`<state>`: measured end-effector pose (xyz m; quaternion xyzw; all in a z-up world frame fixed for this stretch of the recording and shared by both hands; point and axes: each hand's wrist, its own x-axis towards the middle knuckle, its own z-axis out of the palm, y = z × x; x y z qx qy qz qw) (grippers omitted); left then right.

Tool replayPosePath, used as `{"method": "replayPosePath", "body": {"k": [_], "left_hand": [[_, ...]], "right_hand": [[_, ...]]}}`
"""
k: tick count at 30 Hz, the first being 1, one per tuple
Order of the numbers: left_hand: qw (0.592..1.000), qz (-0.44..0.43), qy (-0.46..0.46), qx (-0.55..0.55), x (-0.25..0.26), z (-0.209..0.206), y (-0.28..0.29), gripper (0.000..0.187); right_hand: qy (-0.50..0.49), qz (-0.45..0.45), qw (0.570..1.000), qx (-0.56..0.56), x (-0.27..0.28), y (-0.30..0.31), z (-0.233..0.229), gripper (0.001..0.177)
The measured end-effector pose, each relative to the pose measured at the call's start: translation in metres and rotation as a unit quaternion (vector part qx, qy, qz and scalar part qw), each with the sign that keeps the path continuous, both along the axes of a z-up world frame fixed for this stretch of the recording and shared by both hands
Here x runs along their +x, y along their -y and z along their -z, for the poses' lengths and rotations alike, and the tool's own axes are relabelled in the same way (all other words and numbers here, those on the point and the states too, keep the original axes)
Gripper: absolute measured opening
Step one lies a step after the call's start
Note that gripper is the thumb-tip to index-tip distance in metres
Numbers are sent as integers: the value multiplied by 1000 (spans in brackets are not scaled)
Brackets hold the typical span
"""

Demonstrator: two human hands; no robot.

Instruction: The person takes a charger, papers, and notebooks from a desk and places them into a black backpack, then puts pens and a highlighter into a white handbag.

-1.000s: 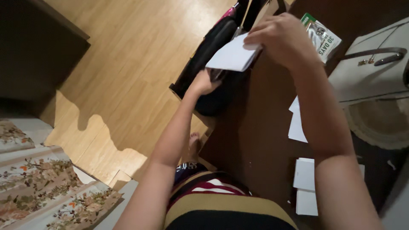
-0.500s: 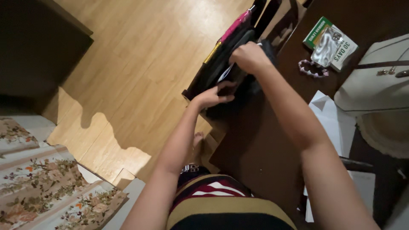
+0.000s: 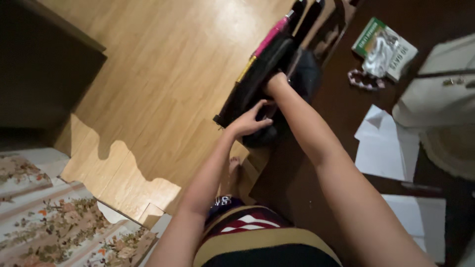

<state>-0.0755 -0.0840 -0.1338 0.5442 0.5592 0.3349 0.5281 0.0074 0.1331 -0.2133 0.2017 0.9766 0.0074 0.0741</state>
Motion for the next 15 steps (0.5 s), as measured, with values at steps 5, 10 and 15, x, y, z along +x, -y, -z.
{"method": "replayPosePath", "body": {"k": [5,10,15], "left_hand": [[981,-81,-145,-101,25,-76,-19,60],[948,-216,-149,178,94,-114,-49,35],[979,-50,-88,177,191,-117,-76,36]], "right_hand": [[154,58,982,-88,34,43,-129,48],[-370,246,803,-397,133,101,-210,54],[-414,394,808,-144,279,136,-176,43]]}}
